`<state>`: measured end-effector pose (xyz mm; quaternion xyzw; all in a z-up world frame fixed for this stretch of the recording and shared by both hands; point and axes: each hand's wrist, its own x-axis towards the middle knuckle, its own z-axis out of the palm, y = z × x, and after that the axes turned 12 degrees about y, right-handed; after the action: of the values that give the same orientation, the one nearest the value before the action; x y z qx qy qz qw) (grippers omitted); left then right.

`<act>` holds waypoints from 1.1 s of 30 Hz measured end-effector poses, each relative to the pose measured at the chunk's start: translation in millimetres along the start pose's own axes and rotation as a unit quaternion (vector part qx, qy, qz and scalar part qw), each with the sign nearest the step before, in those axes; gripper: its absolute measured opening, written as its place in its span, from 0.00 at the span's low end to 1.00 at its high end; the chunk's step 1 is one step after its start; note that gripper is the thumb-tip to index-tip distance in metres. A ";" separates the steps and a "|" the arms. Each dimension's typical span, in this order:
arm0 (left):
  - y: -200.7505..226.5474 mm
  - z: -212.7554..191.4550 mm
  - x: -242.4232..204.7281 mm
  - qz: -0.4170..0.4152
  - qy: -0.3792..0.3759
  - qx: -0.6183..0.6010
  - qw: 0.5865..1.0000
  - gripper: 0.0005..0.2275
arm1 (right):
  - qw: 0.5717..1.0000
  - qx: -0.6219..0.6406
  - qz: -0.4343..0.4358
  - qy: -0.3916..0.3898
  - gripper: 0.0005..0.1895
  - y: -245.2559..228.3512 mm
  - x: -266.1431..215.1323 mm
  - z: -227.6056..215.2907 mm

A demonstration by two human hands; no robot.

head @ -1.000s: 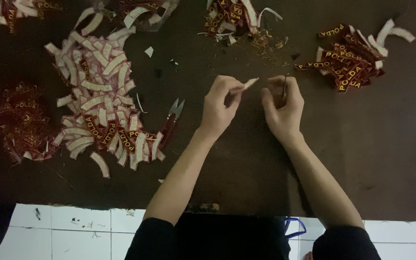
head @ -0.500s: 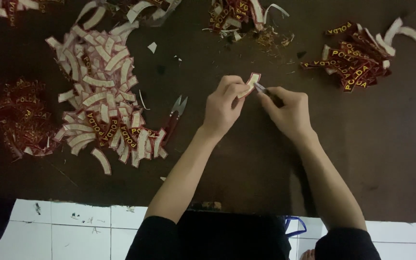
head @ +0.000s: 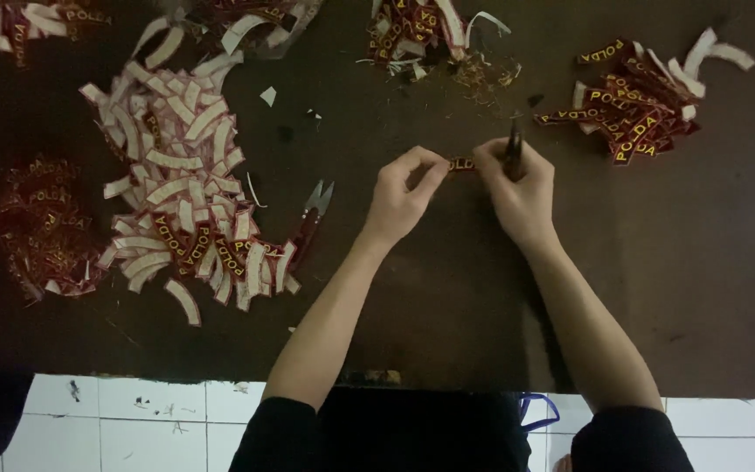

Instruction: Trimming loose threads from embroidered patches using thread snips at a workbench.

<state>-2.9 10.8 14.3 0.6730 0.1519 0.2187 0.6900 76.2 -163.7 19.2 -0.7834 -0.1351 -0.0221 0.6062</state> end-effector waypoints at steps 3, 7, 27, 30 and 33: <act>-9.6 3.3 -1.1 -0.025 0.017 -0.016 0.999 0.08 | 0.997 0.036 0.031 0.056 0.05 -5.0 0.4 1.3; -8.8 -3.4 0.5 -0.022 0.029 -0.024 0.999 0.09 | 0.995 0.061 0.050 0.056 0.07 -19.9 1.4 -2.5; -8.2 0.8 1.5 0.161 -0.008 0.070 0.984 0.03 | 0.948 -0.207 -0.163 0.180 0.03 27.5 46.7 -114.7; -7.6 0.5 -2.5 0.184 -0.035 0.109 0.976 0.07 | 0.897 -0.335 -0.159 0.242 0.25 29.2 39.3 -120.2; -2.8 -0.2 -7.4 0.236 -0.007 0.164 0.958 0.08 | 0.876 -0.384 -0.220 0.195 0.20 28.5 21.5 -80.8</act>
<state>-9.1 7.2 10.9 0.7949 0.0174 0.3426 0.5004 114.1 -243.5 17.9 -0.8846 -0.1637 -0.3569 0.2515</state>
